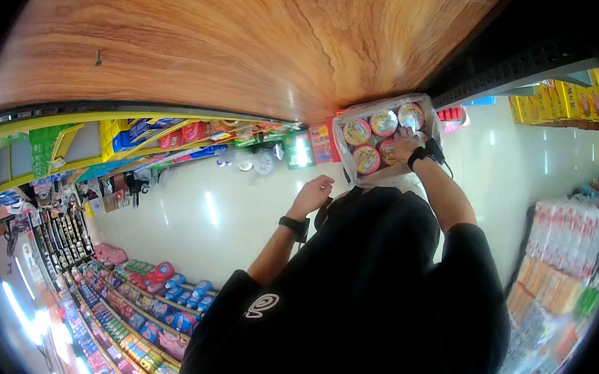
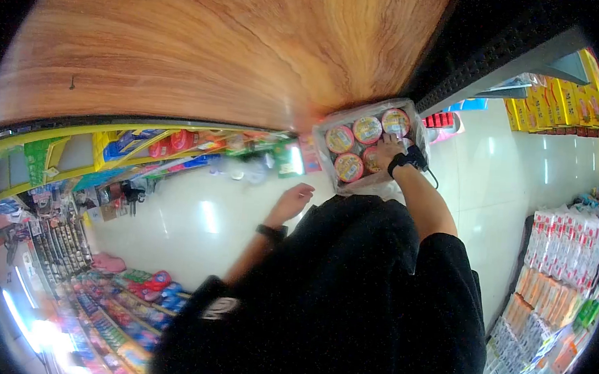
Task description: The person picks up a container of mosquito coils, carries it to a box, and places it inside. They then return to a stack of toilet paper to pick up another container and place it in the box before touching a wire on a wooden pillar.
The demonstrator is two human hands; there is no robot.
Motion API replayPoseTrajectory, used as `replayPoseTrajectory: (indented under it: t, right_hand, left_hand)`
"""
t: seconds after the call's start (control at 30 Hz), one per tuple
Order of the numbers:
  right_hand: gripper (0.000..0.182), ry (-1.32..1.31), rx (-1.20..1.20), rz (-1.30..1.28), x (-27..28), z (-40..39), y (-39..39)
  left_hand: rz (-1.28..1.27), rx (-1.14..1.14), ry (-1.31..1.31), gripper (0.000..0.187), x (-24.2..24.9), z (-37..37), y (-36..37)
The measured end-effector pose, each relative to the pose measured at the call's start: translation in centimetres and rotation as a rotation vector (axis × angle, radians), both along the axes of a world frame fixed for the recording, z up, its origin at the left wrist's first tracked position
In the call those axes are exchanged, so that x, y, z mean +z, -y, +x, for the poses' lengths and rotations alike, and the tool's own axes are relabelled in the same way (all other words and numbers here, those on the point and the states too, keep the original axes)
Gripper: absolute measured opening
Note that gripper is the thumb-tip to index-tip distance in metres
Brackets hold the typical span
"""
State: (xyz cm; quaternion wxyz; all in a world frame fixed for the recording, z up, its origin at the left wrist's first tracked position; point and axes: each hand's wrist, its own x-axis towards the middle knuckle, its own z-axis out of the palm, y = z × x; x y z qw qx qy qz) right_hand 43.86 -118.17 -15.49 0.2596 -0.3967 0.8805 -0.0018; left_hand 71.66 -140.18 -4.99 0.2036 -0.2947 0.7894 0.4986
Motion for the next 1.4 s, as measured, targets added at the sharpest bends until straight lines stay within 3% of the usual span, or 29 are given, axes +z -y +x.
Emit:
replayPoseTrajectory:
  t: [0.1, 0.2, 0.33, 0.37, 0.43, 0.53, 0.63, 0.73, 0.83, 0.93, 1.03, 1.13, 1.27, 1.4]
  right_hand:
    - [0.046, -0.077, -0.196, -0.061, -0.8, 1.5, 1.2]
    - [0.049, 0.044, -0.319, -0.127, 2.9, 2.8, 1.1]
    - [0.057, -0.051, -0.156, -0.231, -0.6, 2.3, -0.7]
    - [0.056, 0.026, -0.155, -0.217, -0.6, 1.9, -1.2]
    - [0.055, 0.178, -0.152, -0.189, 1.9, 1.1, -1.9]
    - [0.064, 0.093, 0.044, -0.27, 3.4, 0.8, -2.8]
    - [0.073, 0.25, 0.009, -0.035, 5.7, -0.1, -2.4]
    - [0.075, 0.201, 0.146, -0.261, -0.4, -1.8, -4.1]
    - [0.076, 0.308, 0.094, -0.219, 1.5, -1.9, -3.4]
    - [0.076, 0.218, 0.091, -0.284, 2.4, -1.2, -3.4]
    - [0.068, 0.116, 0.083, 0.009, 6.0, -0.2, -2.7]
    - [0.061, -0.034, 0.104, -0.051, 1.8, -0.4, -3.3]
    - [0.047, -0.183, 0.22, 0.392, 2.9, 0.9, -1.9]
    - [0.046, -0.117, 0.125, 0.417, 3.8, 1.8, -0.6]
  left_hand:
    - [0.002, 0.044, -0.02, 0.03, 0.7, -0.1, -0.1]
    - [0.052, 0.108, -0.028, 0.03, 0.3, 0.0, -0.6]
    - [0.118, 0.146, -0.051, 0.03, 0.0, 0.4, -1.5]
    - [0.12, 0.146, -0.039, 0.03, 0.2, 0.3, -1.7]
    - [0.127, 0.149, -0.017, 0.03, 0.0, 0.5, -1.8]
    - [0.119, 0.144, 0.004, 0.031, -0.3, 1.0, -2.1]
    - [0.074, 0.114, -0.01, 0.031, -0.7, 1.8, -2.1]
    - [0.055, 0.109, -0.058, 0.032, -1.4, 3.0, -2.1]
    - [0.045, 0.109, -0.047, 0.032, -1.9, 4.0, -2.0]
    - [0.059, 0.135, -0.034, 0.032, -2.6, 4.7, -2.1]
    - [0.071, 0.127, -0.033, 0.032, -2.4, 5.0, -2.5]
    - [0.077, 0.097, -0.017, 0.03, -1.4, 5.1, -2.4]
    - [0.089, 0.092, 0.08, 0.028, -0.1, 5.0, -2.2]
    - [0.07, 0.078, 0.046, 0.029, 0.1, 6.1, -1.5]
